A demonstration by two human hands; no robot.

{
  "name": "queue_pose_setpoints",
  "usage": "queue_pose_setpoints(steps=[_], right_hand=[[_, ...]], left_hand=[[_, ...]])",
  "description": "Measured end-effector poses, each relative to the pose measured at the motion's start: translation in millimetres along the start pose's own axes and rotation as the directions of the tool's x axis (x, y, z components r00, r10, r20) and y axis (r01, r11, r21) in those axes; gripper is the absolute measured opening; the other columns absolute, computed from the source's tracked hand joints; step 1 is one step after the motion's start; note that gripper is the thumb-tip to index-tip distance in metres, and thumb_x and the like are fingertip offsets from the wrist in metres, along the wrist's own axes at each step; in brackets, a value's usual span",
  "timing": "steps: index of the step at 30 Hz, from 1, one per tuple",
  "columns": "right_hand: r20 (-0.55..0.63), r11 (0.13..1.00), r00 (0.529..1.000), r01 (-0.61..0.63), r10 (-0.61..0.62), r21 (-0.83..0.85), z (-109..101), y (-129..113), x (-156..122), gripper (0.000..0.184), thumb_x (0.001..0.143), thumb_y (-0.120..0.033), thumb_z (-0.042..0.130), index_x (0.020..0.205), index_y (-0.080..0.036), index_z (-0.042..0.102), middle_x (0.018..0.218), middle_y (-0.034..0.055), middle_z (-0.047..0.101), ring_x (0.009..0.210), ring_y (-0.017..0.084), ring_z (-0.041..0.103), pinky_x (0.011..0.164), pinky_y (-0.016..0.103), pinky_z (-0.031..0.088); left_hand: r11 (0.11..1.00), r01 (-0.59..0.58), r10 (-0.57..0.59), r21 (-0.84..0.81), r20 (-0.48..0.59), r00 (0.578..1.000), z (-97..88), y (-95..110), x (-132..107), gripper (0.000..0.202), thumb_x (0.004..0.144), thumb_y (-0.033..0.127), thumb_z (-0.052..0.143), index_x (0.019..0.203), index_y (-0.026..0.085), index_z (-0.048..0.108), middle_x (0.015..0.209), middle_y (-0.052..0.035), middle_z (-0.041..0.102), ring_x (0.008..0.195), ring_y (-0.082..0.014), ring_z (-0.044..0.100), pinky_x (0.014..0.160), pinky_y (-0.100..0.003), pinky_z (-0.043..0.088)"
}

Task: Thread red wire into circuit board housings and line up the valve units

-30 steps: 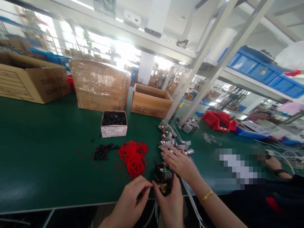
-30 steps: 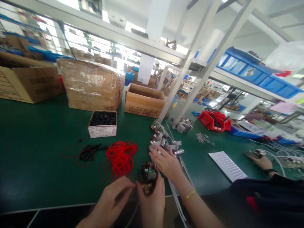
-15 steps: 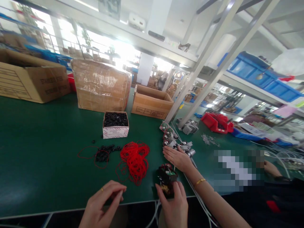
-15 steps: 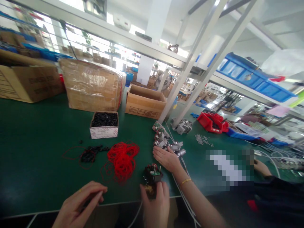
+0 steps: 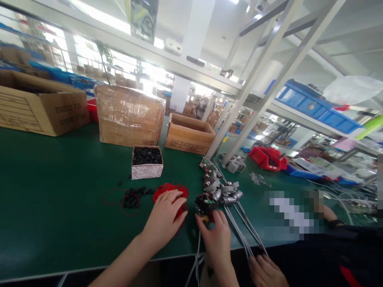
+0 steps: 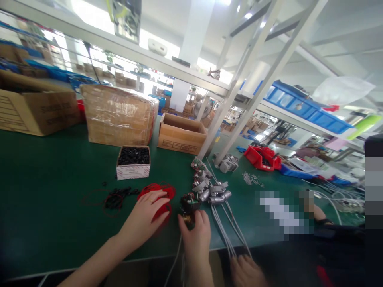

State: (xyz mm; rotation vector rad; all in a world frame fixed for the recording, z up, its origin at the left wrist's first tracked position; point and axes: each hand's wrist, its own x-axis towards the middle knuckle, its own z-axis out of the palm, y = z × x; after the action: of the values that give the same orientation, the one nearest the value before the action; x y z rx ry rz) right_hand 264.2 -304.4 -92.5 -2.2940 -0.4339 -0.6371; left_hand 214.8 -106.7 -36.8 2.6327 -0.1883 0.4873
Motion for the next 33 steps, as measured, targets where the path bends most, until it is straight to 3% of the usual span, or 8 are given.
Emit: queue_pose_setpoints(steps=[3, 5, 10, 13, 16, 21, 27, 33], right_hand=[[-0.003, 1.000, 1.000, 0.017, -0.017, -0.010, 2, -4, 16, 0.039, 0.092, -0.056, 0.063, 0.086, -0.017, 0.063, 0.087, 0.0079, 0.062, 0.081, 0.023, 0.060, 0.070, 0.031, 0.048], [0.002, 1.000, 1.000, 0.024, -0.024, -0.018, 3, -5, 24, 0.039, 0.092, -0.055, 0.062, 0.087, -0.016, 0.063, 0.088, 0.0087, 0.062, 0.082, 0.023, 0.060, 0.072, 0.031, 0.048], [0.021, 0.999, 0.999, 0.040, -0.040, -0.026, 9, -5, 35, 0.040, 0.094, -0.055, 0.060, 0.088, -0.016, 0.064, 0.088, 0.0084, 0.062, 0.082, 0.024, 0.059, 0.073, 0.032, 0.047], [0.027, 0.998, 0.998, 0.056, -0.055, -0.037, 17, -5, 43, 0.042, 0.094, -0.057, 0.058, 0.082, -0.016, 0.061, 0.084, 0.0078, 0.060, 0.080, 0.024, 0.058, 0.073, 0.033, 0.046], [0.031, 0.997, 0.997, 0.070, -0.068, -0.046, 25, -6, 52, 0.044, 0.094, -0.058, 0.056, 0.078, -0.017, 0.060, 0.083, 0.0077, 0.059, 0.078, 0.023, 0.057, 0.070, 0.032, 0.044], [0.043, 0.995, 0.996, 0.084, -0.082, -0.055, 34, -6, 66, 0.041, 0.094, -0.054, 0.059, 0.077, -0.017, 0.059, 0.083, 0.0071, 0.060, 0.077, 0.022, 0.057, 0.069, 0.031, 0.043], [0.069, 0.992, 0.994, 0.086, -0.080, -0.094, 53, -6, 88, 0.033, 0.088, -0.045, 0.069, 0.077, -0.016, 0.060, 0.083, 0.0066, 0.059, 0.080, 0.022, 0.057, 0.070, 0.030, 0.043], [0.093, 0.990, 0.993, 0.078, -0.067, -0.116, 73, -10, 107, 0.035, 0.086, -0.047, 0.071, 0.072, -0.017, 0.059, 0.079, 0.0048, 0.058, 0.072, 0.019, 0.056, 0.063, 0.028, 0.039]], left_hand=[[0.999, -0.038, 0.037, 0.026, 0.059, 0.998, 6.9, -4, 12, 0.039, 0.087, 0.024, 0.070, 0.126, 0.022, 0.067, 0.145, -0.0110, 0.058, 0.141, -0.0329, 0.045, 0.121, -0.058, 0.030], [0.998, -0.040, 0.035, 0.051, 0.107, 0.994, 11.0, -4, 14, 0.035, 0.085, 0.026, 0.072, 0.119, 0.021, 0.070, 0.140, -0.0124, 0.061, 0.139, -0.0361, 0.046, 0.121, -0.062, 0.028], [0.992, -0.012, -0.011, 0.129, 0.172, 0.985, 12.0, -1, 12, 0.023, 0.088, 0.020, 0.061, 0.108, 0.018, 0.071, 0.129, -0.0142, 0.065, 0.127, -0.0343, 0.055, 0.112, -0.058, 0.039], [0.985, -0.013, -0.024, 0.171, 0.211, 0.977, 7.1, -1, 14, 0.026, 0.086, 0.012, 0.057, 0.108, 0.015, 0.070, 0.122, -0.0161, 0.065, 0.119, -0.0352, 0.057, 0.100, -0.054, 0.049], [0.981, -0.023, -0.028, 0.191, 0.259, 0.965, 1.7, -7, 16, 0.035, 0.082, 0.000, 0.049, 0.107, 0.012, 0.070, 0.116, -0.0167, 0.066, 0.115, -0.0333, 0.059, 0.098, -0.048, 0.051], [0.982, -0.044, -0.017, 0.185, 0.318, 0.948, -14.0, -18, 11, 0.042, 0.080, -0.008, 0.042, 0.099, 0.013, 0.073, 0.111, -0.0141, 0.068, 0.112, -0.0289, 0.060, 0.100, -0.041, 0.052], [0.978, -0.014, -0.065, 0.207, 0.368, 0.928, -43.6, -28, -8, 0.045, 0.078, -0.010, 0.041, 0.095, 0.012, 0.076, 0.108, -0.0157, 0.072, 0.109, -0.0308, 0.065, 0.097, -0.043, 0.055], [0.971, 0.026, -0.118, 0.236, 0.385, 0.915, -60.5, -31, -22, 0.053, 0.072, -0.014, 0.040, 0.100, 0.011, 0.078, 0.116, -0.0174, 0.073, 0.116, -0.0314, 0.066, 0.108, -0.048, 0.050]])
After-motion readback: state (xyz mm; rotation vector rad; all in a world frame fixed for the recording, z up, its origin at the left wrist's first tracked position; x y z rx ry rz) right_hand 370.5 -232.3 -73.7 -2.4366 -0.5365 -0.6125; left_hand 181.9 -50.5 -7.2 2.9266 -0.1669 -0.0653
